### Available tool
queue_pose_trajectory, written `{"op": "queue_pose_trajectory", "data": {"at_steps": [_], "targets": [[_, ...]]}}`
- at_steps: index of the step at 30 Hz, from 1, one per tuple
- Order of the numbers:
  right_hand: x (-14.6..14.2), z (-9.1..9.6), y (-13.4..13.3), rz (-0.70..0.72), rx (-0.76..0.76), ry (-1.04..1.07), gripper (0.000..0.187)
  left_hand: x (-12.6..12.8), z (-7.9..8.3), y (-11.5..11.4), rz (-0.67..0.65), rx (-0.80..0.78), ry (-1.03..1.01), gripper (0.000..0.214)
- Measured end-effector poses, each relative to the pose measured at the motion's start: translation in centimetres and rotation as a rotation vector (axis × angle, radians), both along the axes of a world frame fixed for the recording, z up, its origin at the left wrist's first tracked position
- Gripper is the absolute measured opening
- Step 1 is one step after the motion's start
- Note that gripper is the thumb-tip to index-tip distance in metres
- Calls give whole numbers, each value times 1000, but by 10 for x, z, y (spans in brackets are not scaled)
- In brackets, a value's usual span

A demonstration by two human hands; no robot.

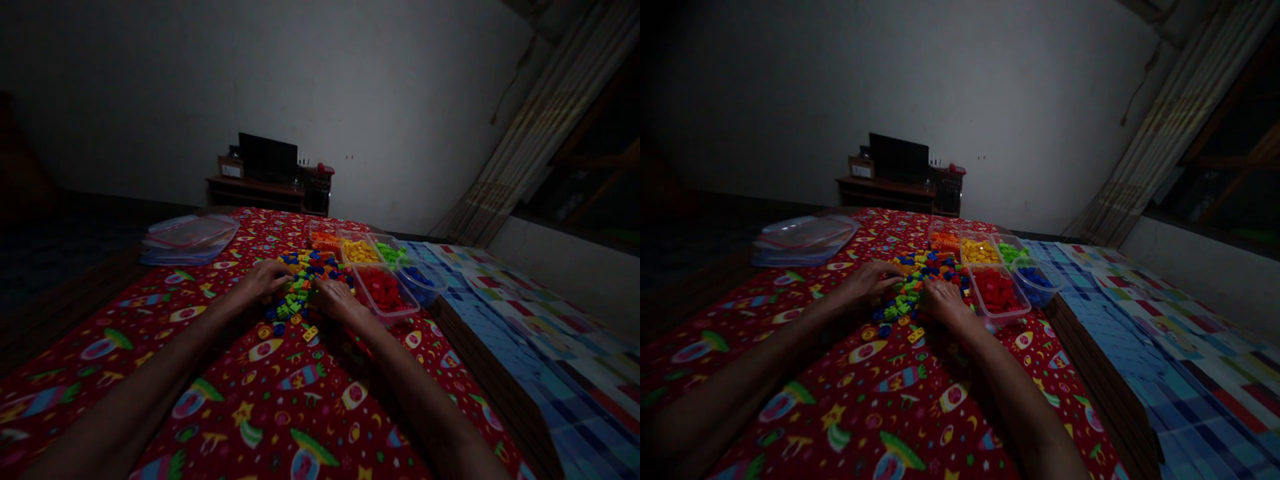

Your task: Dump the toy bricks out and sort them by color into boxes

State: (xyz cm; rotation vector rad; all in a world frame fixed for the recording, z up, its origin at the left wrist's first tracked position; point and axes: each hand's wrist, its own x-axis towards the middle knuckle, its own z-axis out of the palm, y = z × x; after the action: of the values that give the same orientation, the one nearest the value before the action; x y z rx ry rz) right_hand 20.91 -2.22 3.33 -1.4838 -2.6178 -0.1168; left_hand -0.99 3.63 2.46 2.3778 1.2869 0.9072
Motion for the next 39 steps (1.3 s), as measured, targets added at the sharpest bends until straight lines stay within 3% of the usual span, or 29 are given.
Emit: {"op": "queue_pose_trajectory", "data": {"at_steps": [3, 9, 17, 26, 33, 39], "targets": [[-3, 0, -3, -26, -21, -18, 35, 2, -5, 0, -83, 12, 62, 26], [-1, -4, -7, 13, 37, 23, 50, 2, -15, 3, -107, 41, 180, 25], [5, 13, -4, -77, 92, 66, 25, 14, -1, -3, -72, 53, 200, 38], [10, 12, 2, -61, 75, 142, 23, 20, -23, -4, -135, 105, 269, 36], [7, 24, -8, 5, -53, 202, 25, 25, -8, -11, -67, 27, 333, 41], [6, 18, -3, 63, -55, 278, 26, 26, 4, -13, -5, -44, 323, 33]]}}
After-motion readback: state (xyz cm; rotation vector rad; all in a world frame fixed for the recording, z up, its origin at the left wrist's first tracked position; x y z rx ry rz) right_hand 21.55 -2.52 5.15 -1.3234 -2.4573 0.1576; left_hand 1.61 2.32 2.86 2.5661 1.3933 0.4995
